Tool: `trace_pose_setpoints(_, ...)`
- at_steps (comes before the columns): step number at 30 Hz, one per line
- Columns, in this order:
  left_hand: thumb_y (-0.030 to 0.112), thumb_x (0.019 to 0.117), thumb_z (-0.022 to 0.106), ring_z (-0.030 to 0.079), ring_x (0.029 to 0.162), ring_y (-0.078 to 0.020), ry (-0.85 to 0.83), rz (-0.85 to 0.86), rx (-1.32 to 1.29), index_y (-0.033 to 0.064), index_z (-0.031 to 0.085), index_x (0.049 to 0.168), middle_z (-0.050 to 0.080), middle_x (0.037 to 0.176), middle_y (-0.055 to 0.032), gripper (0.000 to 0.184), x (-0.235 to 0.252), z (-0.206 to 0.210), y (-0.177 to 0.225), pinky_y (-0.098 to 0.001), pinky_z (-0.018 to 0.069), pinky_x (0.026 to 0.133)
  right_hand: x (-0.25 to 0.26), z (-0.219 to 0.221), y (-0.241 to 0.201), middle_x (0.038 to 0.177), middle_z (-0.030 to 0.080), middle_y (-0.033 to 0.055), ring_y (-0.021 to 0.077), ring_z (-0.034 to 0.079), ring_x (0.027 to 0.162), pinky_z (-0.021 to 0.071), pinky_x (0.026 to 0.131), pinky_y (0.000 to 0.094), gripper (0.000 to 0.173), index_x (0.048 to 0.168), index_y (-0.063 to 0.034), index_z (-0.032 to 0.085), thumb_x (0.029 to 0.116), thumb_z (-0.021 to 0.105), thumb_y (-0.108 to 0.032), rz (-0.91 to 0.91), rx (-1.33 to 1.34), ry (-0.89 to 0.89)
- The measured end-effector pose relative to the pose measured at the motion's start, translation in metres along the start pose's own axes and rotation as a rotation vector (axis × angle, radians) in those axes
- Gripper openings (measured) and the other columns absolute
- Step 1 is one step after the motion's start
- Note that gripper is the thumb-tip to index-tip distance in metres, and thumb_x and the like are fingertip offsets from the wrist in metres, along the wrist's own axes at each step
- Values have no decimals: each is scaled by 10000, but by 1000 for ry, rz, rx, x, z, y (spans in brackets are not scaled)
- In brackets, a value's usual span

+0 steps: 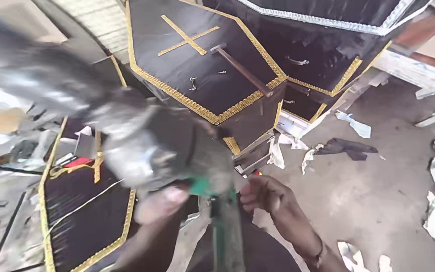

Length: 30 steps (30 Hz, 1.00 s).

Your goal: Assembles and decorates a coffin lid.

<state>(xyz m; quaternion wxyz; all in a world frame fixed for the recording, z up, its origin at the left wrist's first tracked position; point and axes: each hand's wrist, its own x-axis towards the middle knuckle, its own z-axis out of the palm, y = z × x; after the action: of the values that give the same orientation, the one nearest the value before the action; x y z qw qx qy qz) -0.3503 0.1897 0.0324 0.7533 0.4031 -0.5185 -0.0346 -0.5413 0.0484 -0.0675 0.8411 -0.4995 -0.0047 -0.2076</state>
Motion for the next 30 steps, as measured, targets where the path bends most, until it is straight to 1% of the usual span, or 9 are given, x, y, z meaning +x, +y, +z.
trace_pose_setpoints(3,399,904,754,664,1153,-210,-70,-83,-223,117,612,1323,695,1253,-82,525,8,53,-45,-395,557,995,6,-19,-14,1129,707,97,169,700,993,591,852,334,617,1283,-66,636,981,568,-600,-40,397,-121)
trace_pose_setpoints(5,442,807,829,641,1171,-312,-30,-127,-349,41,495,1404,638,1297,-189,793,14,92,-83,-471,553,993,11,-42,-27,1184,729,126,209,707,1091,579,954,391,590,1275,-75,676,964,607,-571,-51,564,-138)
trace_pose_setpoints(9,361,638,927,627,1157,-372,47,-139,-596,47,230,1529,549,1368,-258,1175,35,164,-165,-535,552,972,37,-111,-52,1223,714,175,280,728,1035,600,886,411,612,1329,-70,662,920,654,-525,119,812,-313)
trace_pose_setpoints(13,248,644,892,575,1252,-383,-47,-113,-755,50,100,1578,490,1442,-278,1240,74,224,-252,-542,500,1050,63,-205,-86,1041,763,103,194,742,890,608,779,349,561,1236,-99,722,887,696,-537,31,628,-193)
trace_pose_setpoints(16,321,729,869,612,1235,-205,-142,-158,-499,-98,181,1522,537,1411,-205,1131,120,249,-266,-402,519,1075,81,-258,-123,1017,760,43,158,733,894,604,780,309,511,1219,-145,716,877,725,-526,-76,420,-104)
trace_pose_setpoints(19,404,833,771,603,1220,-222,-109,-209,-338,-193,334,1436,540,1370,-267,954,164,265,-272,-407,523,1059,100,-323,-159,1110,745,83,198,725,967,602,861,360,503,1263,-128,677,886,731,-456,-202,105,-21)
trace_pose_setpoints(23,124,950,658,641,1084,-128,69,-332,-485,-121,479,1261,650,1150,-137,435,195,277,-297,-352,529,1004,119,-398,-174,1172,734,97,239,709,1064,588,944,413,516,1264,-139,680,840,816,-398,-207,-134,32)
trace_pose_setpoints(27,31,935,642,697,977,-105,327,-456,-558,-26,562,1155,720,1021,-57,241,210,283,-326,-340,572,935,150,-457,-180,1254,697,96,269,697,1107,609,922,474,925,1402,-97,530,651,963,-421,-191,-375,37)
trace_pose_setpoints(30,39,926,623,698,967,-137,472,-461,-507,-38,564,1137,720,1026,-100,233,216,288,-356,-354,570,916,216,-454,-208,1212,697,-45,99,677,1107,585,953,321,951,1341,-146,556,562,988,-480,-107,-439,-110)
